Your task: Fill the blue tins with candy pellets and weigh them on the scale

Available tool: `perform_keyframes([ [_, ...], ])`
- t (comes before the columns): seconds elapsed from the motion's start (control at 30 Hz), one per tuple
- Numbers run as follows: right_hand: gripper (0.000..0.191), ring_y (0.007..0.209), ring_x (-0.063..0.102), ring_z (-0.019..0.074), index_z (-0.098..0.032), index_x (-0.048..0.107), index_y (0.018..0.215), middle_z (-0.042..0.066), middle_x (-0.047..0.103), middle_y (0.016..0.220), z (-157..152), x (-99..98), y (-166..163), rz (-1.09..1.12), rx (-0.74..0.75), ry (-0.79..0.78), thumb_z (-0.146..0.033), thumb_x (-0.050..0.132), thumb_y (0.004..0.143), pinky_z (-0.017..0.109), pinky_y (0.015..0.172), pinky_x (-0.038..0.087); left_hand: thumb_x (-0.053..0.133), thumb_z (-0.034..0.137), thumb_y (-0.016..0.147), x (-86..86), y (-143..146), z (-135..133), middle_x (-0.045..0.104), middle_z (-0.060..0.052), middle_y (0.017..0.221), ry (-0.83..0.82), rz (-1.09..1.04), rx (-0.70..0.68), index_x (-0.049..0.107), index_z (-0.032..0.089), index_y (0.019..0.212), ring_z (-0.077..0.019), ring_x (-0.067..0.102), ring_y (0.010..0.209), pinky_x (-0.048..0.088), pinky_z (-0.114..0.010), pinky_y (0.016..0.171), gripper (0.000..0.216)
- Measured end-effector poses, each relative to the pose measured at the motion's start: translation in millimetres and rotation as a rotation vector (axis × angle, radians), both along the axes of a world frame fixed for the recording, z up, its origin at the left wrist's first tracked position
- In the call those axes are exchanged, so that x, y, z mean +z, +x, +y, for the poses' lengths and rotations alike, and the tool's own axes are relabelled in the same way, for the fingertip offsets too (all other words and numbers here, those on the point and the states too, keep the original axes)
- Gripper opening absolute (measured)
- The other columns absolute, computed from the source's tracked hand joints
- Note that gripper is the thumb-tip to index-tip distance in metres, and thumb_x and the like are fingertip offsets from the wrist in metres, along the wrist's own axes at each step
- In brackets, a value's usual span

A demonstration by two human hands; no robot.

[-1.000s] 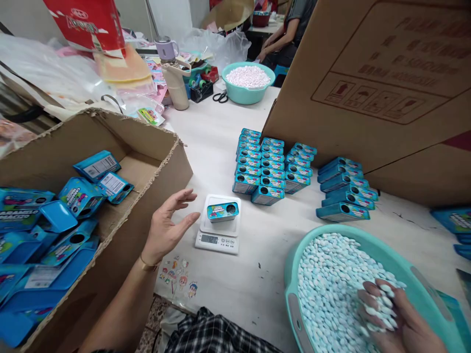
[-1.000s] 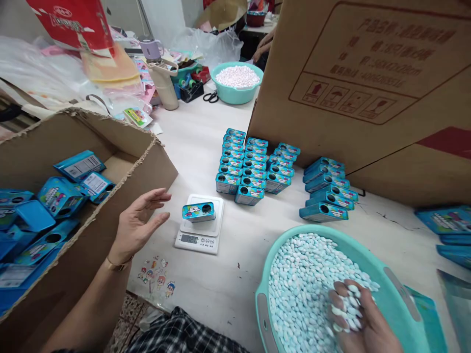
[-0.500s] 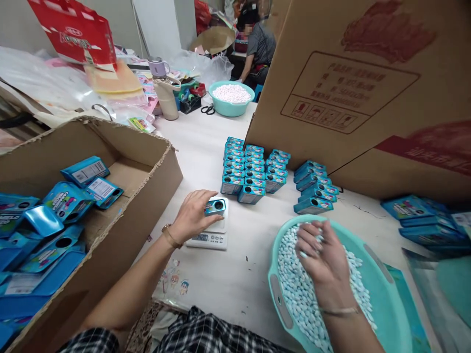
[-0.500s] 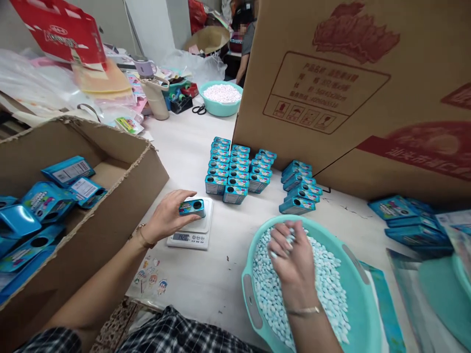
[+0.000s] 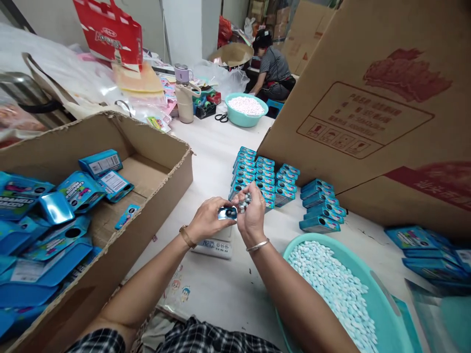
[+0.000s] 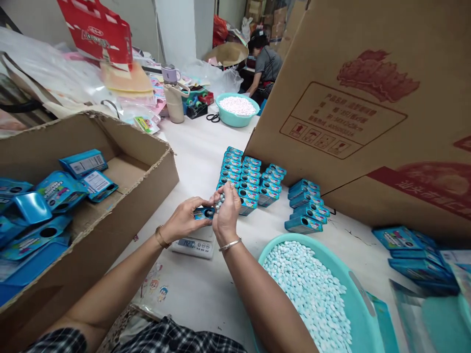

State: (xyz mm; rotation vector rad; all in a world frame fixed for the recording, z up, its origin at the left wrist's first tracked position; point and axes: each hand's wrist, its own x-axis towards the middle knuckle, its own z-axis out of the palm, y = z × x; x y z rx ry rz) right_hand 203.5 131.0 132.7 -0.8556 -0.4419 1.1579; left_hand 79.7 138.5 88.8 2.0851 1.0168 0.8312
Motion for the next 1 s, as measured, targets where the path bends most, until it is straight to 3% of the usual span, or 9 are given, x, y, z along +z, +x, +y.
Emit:
perform_keyframes([
  [0.13,0.041,0.049,0.049,0.0104,-0.022,0.050,0.067,-0.007,0.045,0.053,-4,0.3,-4,-0.066,0.003,0.022,-0.056,0.064,0.086,0.026,0.056,0.048,0.079,0.027,0.076,-1.8,-2,0,0.069,-0.005,0.100,0.012,-0.001,-0.003,0.065,0.022,0.107,-0.0244,0.064,0.098,0.050,-0.035,0.087,0.035],
  [0.27,0.042,0.047,0.044,0.0091,-0.022,0.050,0.065,-0.007,0.044,0.052,-2,-1.9,-6,-0.039,-0.023,0.009,-0.055,0.066,0.085,0.023,0.051,0.042,0.076,0.023,0.077,-1.5,-2,-1,0.069,-0.005,0.103,0.006,-0.017,-0.010,0.065,0.021,0.107,-0.0236,0.064,0.100,0.050,-0.035,0.088,0.031],
  [0.43,0.039,0.041,0.031,0.0060,-0.021,0.048,0.067,-0.010,0.037,0.050,6,-1.1,3,0.195,-0.021,-0.118,-0.049,0.066,0.087,0.019,0.039,0.027,0.075,0.026,0.079,-2.2,0,0,0.069,-0.005,0.101,-0.006,-0.008,-0.010,0.067,0.020,0.103,-0.0227,0.065,0.097,0.051,-0.034,0.086,0.026],
  [0.53,0.036,0.039,0.028,0.0054,-0.021,0.044,0.068,-0.011,0.032,0.049,2,8.3,23,0.378,0.046,-0.184,-0.042,0.059,0.093,0.018,0.037,0.023,0.079,0.030,0.076,2.3,-3,1,0.069,-0.006,0.105,-0.027,0.020,-0.023,0.066,0.021,0.107,-0.0232,0.065,0.099,0.052,-0.035,0.088,0.035],
  [0.67,0.034,0.038,0.031,0.0053,-0.021,0.041,0.068,-0.010,0.031,0.050,-27,27.1,68,0.511,0.119,-0.149,-0.032,0.046,0.099,0.018,0.038,0.027,0.083,0.038,0.074,19.2,-23,-4,0.065,-0.009,0.126,-0.051,0.005,-0.031,0.059,0.021,0.126,-0.0259,0.061,0.117,0.048,-0.038,0.101,0.060],
  [0.8,0.027,0.042,0.037,0.0053,-0.021,0.045,0.073,-0.010,0.035,0.053,-76,36.5,123,0.490,0.072,-0.075,-0.029,0.054,0.097,0.019,0.040,0.031,0.073,0.044,0.083,35.4,-56,-16,0.062,-0.009,0.132,-0.064,-0.023,0.102,0.057,0.023,0.132,-0.0261,0.058,0.124,0.043,-0.042,0.110,0.056],
  [0.9,0.024,0.043,0.039,0.0054,-0.022,0.046,0.075,-0.010,0.037,0.055,-109,32.1,152,0.465,-0.021,-0.090,-0.027,0.060,0.093,0.019,0.041,0.034,0.069,0.046,0.086,34.9,-76,-24,0.064,-0.009,0.128,-0.058,-0.009,0.209,0.060,0.023,0.128,-0.0263,0.060,0.122,0.044,-0.043,0.109,0.048],
  [1.0,0.024,0.043,0.039,0.0051,-0.022,0.046,0.076,-0.010,0.037,0.055,-125,24.3,161,0.469,-0.094,-0.116,-0.027,0.063,0.092,0.018,0.040,0.035,0.068,0.046,0.086,26.6,-84,-27,0.065,-0.009,0.128,-0.064,0.023,0.240,0.061,0.023,0.126,-0.0262,0.060,0.121,0.045,-0.044,0.108,0.046],
])
